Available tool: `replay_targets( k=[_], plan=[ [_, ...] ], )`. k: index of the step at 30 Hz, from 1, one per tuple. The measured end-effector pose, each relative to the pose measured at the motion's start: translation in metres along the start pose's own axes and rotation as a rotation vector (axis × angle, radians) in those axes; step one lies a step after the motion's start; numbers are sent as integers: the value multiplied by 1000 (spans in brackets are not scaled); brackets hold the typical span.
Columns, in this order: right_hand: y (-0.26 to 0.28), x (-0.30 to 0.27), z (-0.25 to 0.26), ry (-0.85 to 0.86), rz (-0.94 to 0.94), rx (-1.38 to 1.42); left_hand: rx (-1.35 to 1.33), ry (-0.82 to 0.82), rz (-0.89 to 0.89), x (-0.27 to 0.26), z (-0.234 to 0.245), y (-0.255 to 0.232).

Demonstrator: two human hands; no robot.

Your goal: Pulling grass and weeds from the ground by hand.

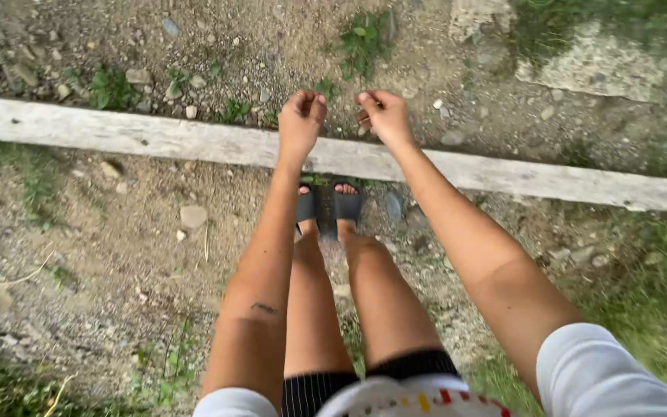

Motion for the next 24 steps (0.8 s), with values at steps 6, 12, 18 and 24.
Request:
replay_targets(
  k=[6, 12, 18, 24],
  plan=[
    [-111, 156, -29, -83, 289, -614, 106, 23, 17, 97, -54, 122],
    [-214, 280, -32, 15, 569, -1182, 244, 125, -68, 158, -94, 220],
    [-246, 316, -8, -100, 271, -1604, 173, 170, -113, 182, -119, 257],
    [-266, 358, 22, -227, 278, -1860, 219, 244, 0, 187, -125, 252]
  ],
)
Point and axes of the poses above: each hand's wrist, its own x-axis towards the middle knuckle, its own z-axis out of the back of the hand, y = z × x, the point moved 3 cm from there along x, towards the middle knuckle, and after that the axes turned 2 degrees about x, right-handed, at the moved point
